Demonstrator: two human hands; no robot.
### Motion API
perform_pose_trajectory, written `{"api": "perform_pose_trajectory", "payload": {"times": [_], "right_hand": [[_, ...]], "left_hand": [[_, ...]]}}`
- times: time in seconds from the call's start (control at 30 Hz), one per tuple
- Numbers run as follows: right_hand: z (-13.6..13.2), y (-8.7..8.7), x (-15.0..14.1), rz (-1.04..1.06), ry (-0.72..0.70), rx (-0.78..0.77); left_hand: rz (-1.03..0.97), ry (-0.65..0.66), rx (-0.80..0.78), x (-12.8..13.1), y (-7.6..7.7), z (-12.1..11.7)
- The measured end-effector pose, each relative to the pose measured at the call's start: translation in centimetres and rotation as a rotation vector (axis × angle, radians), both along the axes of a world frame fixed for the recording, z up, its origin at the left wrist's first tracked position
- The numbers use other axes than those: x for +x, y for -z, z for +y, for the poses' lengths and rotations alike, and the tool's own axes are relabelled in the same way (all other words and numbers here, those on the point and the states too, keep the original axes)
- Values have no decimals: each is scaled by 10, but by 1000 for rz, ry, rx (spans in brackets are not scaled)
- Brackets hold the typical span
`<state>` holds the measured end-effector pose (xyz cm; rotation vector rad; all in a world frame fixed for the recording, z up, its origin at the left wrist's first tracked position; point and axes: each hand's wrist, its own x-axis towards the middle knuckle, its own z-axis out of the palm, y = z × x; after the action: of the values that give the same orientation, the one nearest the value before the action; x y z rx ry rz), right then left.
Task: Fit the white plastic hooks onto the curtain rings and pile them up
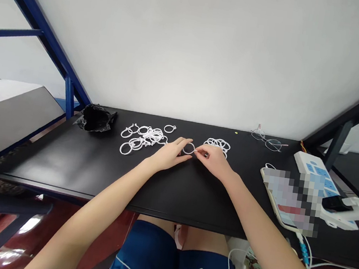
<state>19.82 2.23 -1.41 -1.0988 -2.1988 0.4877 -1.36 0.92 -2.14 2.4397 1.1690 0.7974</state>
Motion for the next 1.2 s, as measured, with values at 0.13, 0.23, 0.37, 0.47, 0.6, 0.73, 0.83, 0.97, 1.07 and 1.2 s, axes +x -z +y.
{"api": "perform_pose_trajectory", "payload": {"times": [0.13, 0.23, 0.37, 0.47, 0.6, 0.73, 0.83, 0.97, 1.07, 1.2], "right_hand": [[11, 2, 15, 22, 234, 89], [15, 1, 21, 2, 339, 99], [12, 1, 18, 7, 286, 63], [10, 2, 14, -61, 296, 65], [10, 4, 15, -88, 338, 76], [12, 5, 18, -56, 328, 97], [13, 5, 17, -3, 329, 86], [12, 4, 14, 67, 333, 57], [13, 3, 16, 125, 358, 72], [14, 3, 17, 157, 374, 120]], "left_hand": [[12, -130, 81, -8, -4, 4], [33, -238, 200, -18, -4, 13], [160, -323, 232, -32, 3, 26], [181, -343, 231, -40, 11, 34], [195, -334, 205, -44, 17, 37], [223, -326, 157, -44, 17, 36], [270, -327, 200, -41, 15, 34], [340, -318, 277, -34, 11, 32], [385, -251, 293, -28, 8, 28], [426, -144, 323, -18, 3, 20]]}}
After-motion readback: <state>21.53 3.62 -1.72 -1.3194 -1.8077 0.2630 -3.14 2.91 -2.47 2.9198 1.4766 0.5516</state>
